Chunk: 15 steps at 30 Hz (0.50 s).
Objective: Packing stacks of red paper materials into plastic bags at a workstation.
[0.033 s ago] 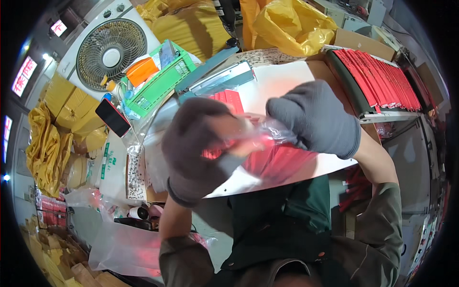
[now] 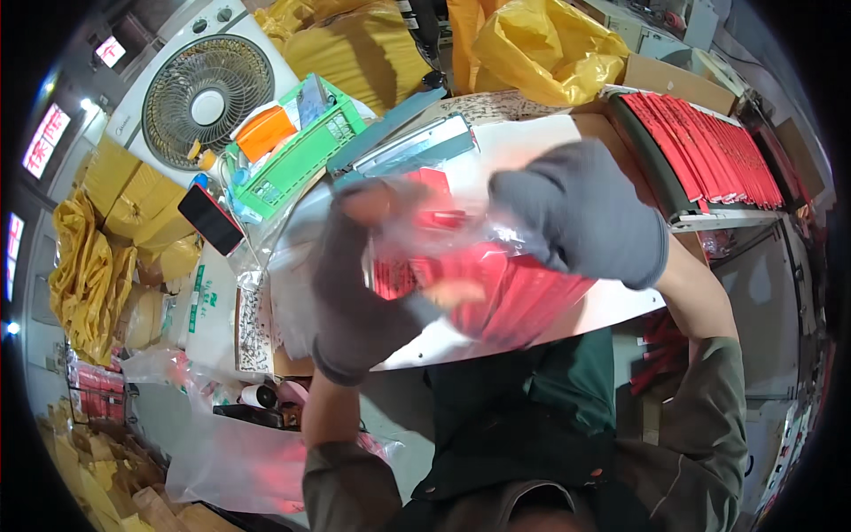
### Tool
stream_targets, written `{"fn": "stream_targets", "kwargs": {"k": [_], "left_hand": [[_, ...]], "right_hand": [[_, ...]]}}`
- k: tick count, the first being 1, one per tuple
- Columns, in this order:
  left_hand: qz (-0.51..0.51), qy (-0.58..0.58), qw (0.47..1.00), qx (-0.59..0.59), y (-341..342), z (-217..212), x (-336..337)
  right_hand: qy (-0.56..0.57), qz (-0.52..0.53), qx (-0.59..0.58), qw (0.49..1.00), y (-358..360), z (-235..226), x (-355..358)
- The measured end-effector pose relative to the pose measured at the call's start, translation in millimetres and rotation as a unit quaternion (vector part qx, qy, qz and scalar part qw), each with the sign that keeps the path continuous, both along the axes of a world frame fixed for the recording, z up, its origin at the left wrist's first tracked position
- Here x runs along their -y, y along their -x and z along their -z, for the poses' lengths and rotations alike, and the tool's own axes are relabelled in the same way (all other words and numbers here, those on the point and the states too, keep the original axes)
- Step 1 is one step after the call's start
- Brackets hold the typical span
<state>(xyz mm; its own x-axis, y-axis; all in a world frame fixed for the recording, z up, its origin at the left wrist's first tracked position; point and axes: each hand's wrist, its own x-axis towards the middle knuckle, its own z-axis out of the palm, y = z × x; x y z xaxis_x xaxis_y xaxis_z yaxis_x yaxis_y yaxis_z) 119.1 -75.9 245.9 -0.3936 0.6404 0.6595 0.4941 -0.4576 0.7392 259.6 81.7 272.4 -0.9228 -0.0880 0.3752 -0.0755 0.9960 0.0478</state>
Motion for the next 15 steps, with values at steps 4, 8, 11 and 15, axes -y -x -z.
{"fn": "stream_targets", "kwargs": {"k": [4, 8, 11, 15], "left_hand": [[0.143, 0.176, 0.966, 0.121, 32.9, 50.2, -13.0], [0.086, 0.284, 0.919, 0.261, 71.0, 102.4, -44.0], [0.057, 0.34, 0.901, 0.263, 101.0, 123.7, -70.5], [0.004, 0.277, 0.875, 0.398, 171.6, 176.3, -86.7]], "right_hand": [[0.11, -0.027, -0.186, 0.976, 87.1, 23.6, -37.2], [0.328, 0.164, -0.193, 0.91, 163.6, 115.0, -124.5], [0.259, 0.228, -0.265, 0.9, 205.0, 140.4, -172.3], [0.321, 0.164, -0.274, 0.892, 238.3, 93.3, -171.0]]}}
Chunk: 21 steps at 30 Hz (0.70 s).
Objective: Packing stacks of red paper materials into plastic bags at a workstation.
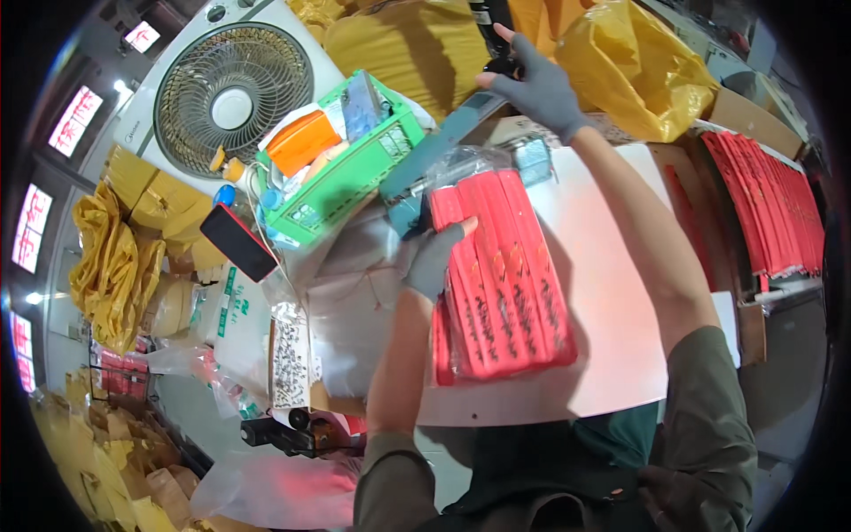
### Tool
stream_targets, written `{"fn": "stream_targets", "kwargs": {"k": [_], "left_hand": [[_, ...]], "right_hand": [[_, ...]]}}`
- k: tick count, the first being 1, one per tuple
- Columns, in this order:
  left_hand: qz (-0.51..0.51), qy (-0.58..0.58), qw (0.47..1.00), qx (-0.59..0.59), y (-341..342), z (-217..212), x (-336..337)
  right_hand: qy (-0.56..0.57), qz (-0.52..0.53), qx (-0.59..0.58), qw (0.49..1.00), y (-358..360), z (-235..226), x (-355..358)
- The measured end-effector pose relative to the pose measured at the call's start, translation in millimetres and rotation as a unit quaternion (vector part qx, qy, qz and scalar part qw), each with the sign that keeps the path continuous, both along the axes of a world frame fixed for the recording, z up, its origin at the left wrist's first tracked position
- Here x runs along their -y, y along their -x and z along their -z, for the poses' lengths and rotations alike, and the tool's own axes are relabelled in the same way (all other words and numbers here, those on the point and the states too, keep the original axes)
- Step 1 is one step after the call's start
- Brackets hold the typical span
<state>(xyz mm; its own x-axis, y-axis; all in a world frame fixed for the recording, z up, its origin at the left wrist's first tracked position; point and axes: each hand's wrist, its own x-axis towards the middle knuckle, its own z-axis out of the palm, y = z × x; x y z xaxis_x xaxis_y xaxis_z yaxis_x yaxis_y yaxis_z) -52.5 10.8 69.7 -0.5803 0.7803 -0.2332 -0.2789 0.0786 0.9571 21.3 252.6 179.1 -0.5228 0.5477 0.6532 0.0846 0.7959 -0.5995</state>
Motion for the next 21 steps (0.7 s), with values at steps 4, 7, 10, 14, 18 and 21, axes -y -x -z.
{"fn": "stream_targets", "kwargs": {"k": [4, 7, 10, 14, 18, 21], "left_hand": [[-0.031, 0.038, 0.998, -0.046, 23.2, 22.3, -19.9], [0.042, -0.07, 0.994, 0.071, 23.7, 18.0, -16.1], [0.032, -0.019, 0.998, -0.054, 23.1, 2.1, -8.2], [0.008, 0.021, 0.997, -0.077, 25.1, 17.4, -7.0], [0.017, 0.051, 0.991, -0.122, 21.0, 29.8, -15.5], [0.008, 0.108, 0.969, -0.224, 37.3, 54.7, -25.9]], "right_hand": [[-0.035, -0.016, 0.187, 0.982, -1.3, 62.1, -52.9], [-0.061, 0.035, 0.128, 0.989, 4.0, 89.0, -44.0], [-0.049, 0.006, 0.135, 0.99, 8.5, 83.4, -39.3], [-0.083, 0.003, 0.118, 0.989, 10.1, 81.7, -33.4], [-0.098, 0.042, 0.203, 0.973, 0.5, 93.1, -55.7], [-0.116, 0.032, 0.221, 0.968, -13.9, 86.8, -48.6]]}}
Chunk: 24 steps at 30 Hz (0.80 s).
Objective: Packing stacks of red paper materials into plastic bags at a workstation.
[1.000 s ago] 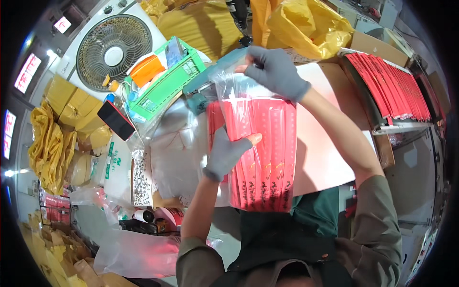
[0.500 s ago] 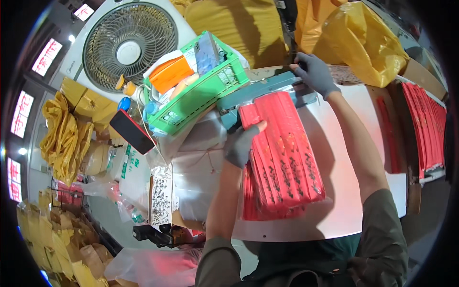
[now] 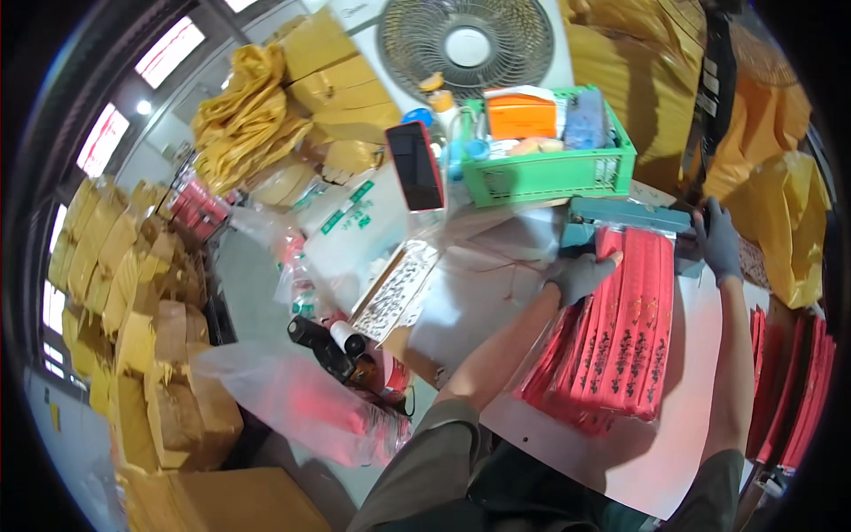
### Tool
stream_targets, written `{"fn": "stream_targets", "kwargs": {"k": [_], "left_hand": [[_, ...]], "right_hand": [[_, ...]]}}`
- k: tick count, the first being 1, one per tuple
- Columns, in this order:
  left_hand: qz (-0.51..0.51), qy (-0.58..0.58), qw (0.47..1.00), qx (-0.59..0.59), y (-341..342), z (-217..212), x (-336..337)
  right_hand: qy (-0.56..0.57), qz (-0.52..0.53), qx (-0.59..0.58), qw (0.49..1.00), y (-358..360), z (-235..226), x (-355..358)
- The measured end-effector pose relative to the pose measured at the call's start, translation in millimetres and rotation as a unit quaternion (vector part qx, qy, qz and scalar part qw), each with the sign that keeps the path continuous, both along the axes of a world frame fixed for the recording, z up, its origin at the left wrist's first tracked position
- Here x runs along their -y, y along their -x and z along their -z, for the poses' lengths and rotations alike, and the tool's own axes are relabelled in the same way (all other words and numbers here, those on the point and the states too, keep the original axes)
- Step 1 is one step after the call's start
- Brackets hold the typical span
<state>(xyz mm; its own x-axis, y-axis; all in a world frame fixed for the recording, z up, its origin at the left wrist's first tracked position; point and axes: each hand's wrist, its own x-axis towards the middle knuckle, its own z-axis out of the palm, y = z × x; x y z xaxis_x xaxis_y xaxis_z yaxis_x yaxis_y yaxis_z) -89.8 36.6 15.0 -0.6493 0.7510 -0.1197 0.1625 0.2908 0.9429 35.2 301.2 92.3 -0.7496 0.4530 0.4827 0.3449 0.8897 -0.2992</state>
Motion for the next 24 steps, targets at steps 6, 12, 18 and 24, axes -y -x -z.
{"fn": "stream_targets", "kwargs": {"k": [6, 12, 18, 24], "left_hand": [[-0.051, -0.044, 0.926, -0.371, -42.0, -25.1, 59.7], [-0.019, -0.255, 0.967, 0.01, -82.6, -21.3, 124.3], [-0.058, -0.156, 0.94, 0.298, -107.4, -52.6, 212.4], [-0.267, 0.131, 0.88, -0.37, -95.5, -184.8, 423.5]], "right_hand": [[0.448, -0.212, -0.036, 0.868, -66.3, 101.6, 91.2], [0.742, -0.277, -0.094, 0.604, -108.9, 71.5, 206.8], [0.819, -0.327, -0.081, 0.464, -125.2, 92.8, 290.8], [0.668, -0.382, -0.068, 0.635, -47.8, 18.1, 373.7]]}}
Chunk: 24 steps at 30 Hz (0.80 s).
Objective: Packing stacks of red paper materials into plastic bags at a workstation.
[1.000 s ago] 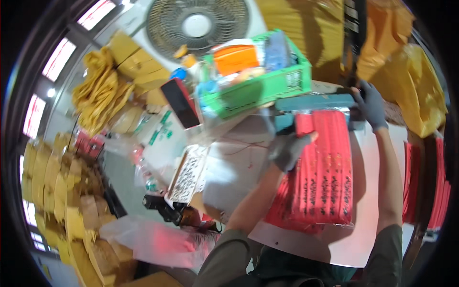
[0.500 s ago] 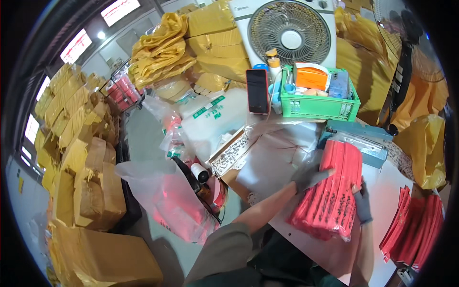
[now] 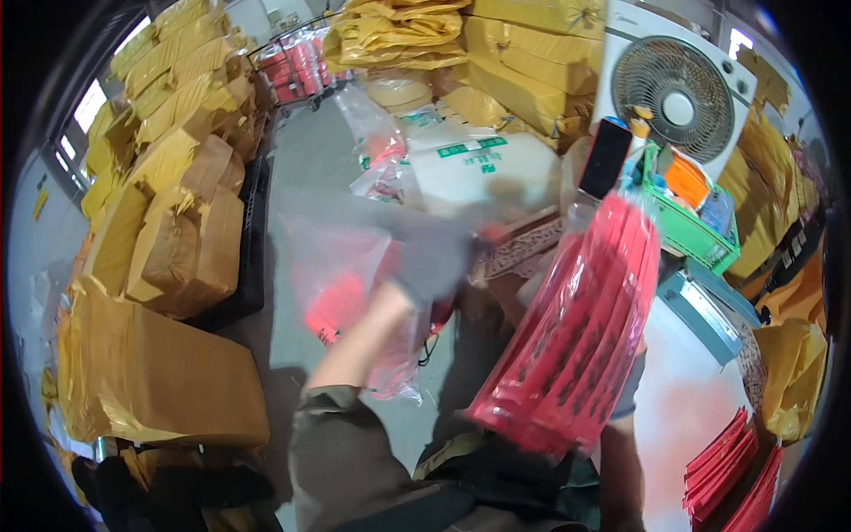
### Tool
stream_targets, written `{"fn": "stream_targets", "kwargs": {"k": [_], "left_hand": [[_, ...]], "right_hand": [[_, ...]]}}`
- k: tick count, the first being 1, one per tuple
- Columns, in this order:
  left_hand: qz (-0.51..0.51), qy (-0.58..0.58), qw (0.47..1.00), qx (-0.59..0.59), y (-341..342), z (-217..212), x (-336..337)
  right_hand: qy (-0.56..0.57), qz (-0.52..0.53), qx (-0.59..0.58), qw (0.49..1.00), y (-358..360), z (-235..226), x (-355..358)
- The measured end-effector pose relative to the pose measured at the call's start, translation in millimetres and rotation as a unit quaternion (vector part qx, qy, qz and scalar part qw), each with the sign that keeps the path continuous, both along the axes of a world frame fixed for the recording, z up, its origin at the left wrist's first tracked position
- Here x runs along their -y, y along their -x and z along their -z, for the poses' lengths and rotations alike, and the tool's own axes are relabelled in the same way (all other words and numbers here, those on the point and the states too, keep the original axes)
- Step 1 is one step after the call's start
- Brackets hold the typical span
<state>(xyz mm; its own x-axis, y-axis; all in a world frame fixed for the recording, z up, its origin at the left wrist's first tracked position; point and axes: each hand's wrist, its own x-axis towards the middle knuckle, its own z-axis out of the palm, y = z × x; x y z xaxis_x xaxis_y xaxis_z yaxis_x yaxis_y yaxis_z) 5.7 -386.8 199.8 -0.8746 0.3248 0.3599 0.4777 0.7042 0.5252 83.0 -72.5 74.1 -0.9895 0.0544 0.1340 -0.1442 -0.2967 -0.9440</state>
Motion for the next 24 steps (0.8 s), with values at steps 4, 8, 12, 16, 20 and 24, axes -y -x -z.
{"fn": "stream_targets", "kwargs": {"k": [4, 8, 12, 16, 20, 24], "left_hand": [[-0.29, -0.038, 0.945, 0.15, 7.0, -5.1, 149.6], [-0.366, 0.083, 0.922, 0.094, 9.8, 35.6, 226.5], [-0.363, 0.138, 0.921, 0.022, -9.3, 33.5, 249.3], [-0.257, 0.069, 0.957, -0.12, -28.3, 40.9, 281.9], [-0.185, 0.092, 0.976, -0.069, -49.3, 31.9, 303.4], [-0.177, -0.12, 0.95, 0.23, -55.5, 11.2, 313.5]], "right_hand": [[0.221, -0.131, -0.032, 0.966, 63.4, -58.2, 58.8], [0.154, -0.114, -0.055, 0.98, 97.4, -116.2, 127.3], [0.217, -0.227, -0.037, 0.949, 128.5, -157.3, 200.1], [0.171, -0.213, -0.029, 0.962, 146.2, -169.3, 277.8], [0.184, -0.241, -0.032, 0.952, 146.3, -161.7, 353.6], [0.064, -0.231, -0.123, 0.963, 163.0, -122.4, 379.6]]}}
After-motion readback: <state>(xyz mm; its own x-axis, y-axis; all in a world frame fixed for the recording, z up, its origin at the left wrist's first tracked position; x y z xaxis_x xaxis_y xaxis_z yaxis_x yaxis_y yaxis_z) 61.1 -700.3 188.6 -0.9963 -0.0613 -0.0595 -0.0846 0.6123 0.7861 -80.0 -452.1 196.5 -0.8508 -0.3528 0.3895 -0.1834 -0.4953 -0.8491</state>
